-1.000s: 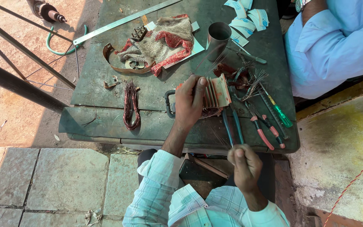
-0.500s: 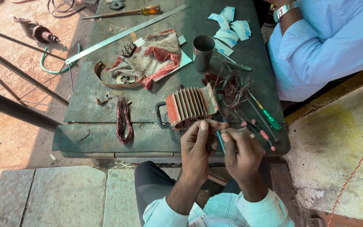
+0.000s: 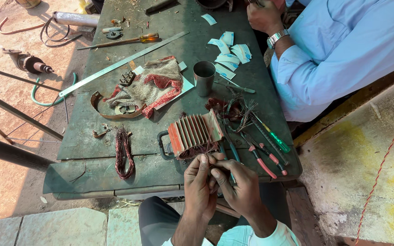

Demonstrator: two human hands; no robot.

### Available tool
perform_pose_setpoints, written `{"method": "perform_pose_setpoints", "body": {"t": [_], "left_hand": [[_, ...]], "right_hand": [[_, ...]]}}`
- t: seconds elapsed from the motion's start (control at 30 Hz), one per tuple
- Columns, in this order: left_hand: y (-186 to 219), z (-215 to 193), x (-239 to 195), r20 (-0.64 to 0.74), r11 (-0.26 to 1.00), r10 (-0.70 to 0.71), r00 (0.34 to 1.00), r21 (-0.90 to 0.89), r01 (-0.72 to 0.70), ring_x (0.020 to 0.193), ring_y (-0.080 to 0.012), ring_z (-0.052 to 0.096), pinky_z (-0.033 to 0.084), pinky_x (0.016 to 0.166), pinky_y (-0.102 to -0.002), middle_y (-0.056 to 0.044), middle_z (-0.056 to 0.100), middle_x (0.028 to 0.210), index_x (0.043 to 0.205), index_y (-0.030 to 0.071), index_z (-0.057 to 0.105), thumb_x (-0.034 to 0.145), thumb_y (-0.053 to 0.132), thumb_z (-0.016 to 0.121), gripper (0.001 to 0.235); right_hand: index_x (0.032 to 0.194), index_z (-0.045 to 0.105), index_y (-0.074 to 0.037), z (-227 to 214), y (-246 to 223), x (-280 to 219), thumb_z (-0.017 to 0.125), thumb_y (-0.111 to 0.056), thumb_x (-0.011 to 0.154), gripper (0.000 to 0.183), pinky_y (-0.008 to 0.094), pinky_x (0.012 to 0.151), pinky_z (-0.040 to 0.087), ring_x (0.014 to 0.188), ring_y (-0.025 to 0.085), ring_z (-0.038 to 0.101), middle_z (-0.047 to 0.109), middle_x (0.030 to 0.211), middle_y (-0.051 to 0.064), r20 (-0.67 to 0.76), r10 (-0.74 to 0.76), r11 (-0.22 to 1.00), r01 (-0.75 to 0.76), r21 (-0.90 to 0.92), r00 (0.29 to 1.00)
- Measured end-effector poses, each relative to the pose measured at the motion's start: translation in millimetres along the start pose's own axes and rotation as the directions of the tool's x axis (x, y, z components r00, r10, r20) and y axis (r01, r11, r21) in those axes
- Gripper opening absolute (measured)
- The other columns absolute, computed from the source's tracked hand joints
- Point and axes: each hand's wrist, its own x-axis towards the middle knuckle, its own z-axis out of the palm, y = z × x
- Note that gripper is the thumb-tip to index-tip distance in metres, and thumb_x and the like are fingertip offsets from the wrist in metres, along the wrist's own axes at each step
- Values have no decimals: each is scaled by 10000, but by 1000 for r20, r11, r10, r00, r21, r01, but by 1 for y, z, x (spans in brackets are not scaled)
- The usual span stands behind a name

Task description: The person sits at a cluttered workbench and winds thin copper wire by hand onto a finned metal component. They repeatedly pull wire from a bundle, wrap it around the component, and adjust the coil with both hands. Tools and other wire bundles are visible on the table.

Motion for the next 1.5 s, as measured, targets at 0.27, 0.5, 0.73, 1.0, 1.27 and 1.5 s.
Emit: {"method": "perform_pose_setpoints", "body": {"t": [0.27, 0.5, 0.73, 1.0, 1.27, 1.5], "left_hand": [[2, -5, -1, 48, 987, 54, 997, 146, -61, 512, -4, 399, 335, 453, -168, -123, 754, 1025, 989, 4, 688, 1083, 206, 538, 269], [-7, -6, -3, 56, 973, 57, 997, 221, -68, 574, -9, 461, 356, 479, -169, -142, 768, 1159, 1071, -23, 733, 1041, 165, 578, 246], [-6, -16, -4, 54, 985, 122, 991, 119, -127, 564, -30, 451, 385, 497, -186, -151, 758, 1044, 980, -27, 686, 1072, 173, 572, 248], [8, -15, -8, 76, 993, 121, 990, -2, -121, 527, -53, 407, 359, 484, -185, -100, 680, 856, 973, 36, 588, 1113, 247, 491, 271], [11, -10, -15, 153, 998, -53, 987, -34, 59, 530, -58, 369, 363, 498, -202, -19, 485, 711, 912, 77, 495, 1115, 340, 383, 351], [19, -26, -13, 361, 954, 231, 904, 99, -284, 755, -159, 401, 441, 774, -363, -14, 393, 728, 854, 98, 394, 1181, 312, 409, 392]], "right_hand": [[1116, 676, 5, 4, 15, -17, 662, -99, 1016, 145, 238, 663, 586, 790, 109, 735, 757, 909, 101, -47, 69, 986, -61, 155, 996], [1105, 624, 13, 9, 22, -20, 666, -69, 1000, 140, 211, 691, 586, 848, 70, 696, 734, 968, 75, -34, 283, 823, -224, 522, 958], [1089, 681, -4, 7, 2, -18, 745, -43, 937, 169, 240, 753, 630, 901, 127, 762, 764, 1041, 94, -52, 63, 981, -52, 189, 997], [1086, 703, -36, -1, -1, -8, 739, -26, 929, 162, 273, 804, 640, 1007, 200, 757, 728, 1157, 121, -99, -139, 990, 139, -3, 985], [1088, 659, -5, 2, 18, -17, 745, -46, 937, 179, 280, 824, 626, 1016, 179, 756, 736, 1128, 130, -55, -79, 976, 89, 199, 995], [1128, 632, 5, 25, 49, -23, 694, -102, 1022, 163, 306, 774, 641, 929, 164, 759, 752, 1156, 181, 67, 183, 891, -194, 410, 981]]}}
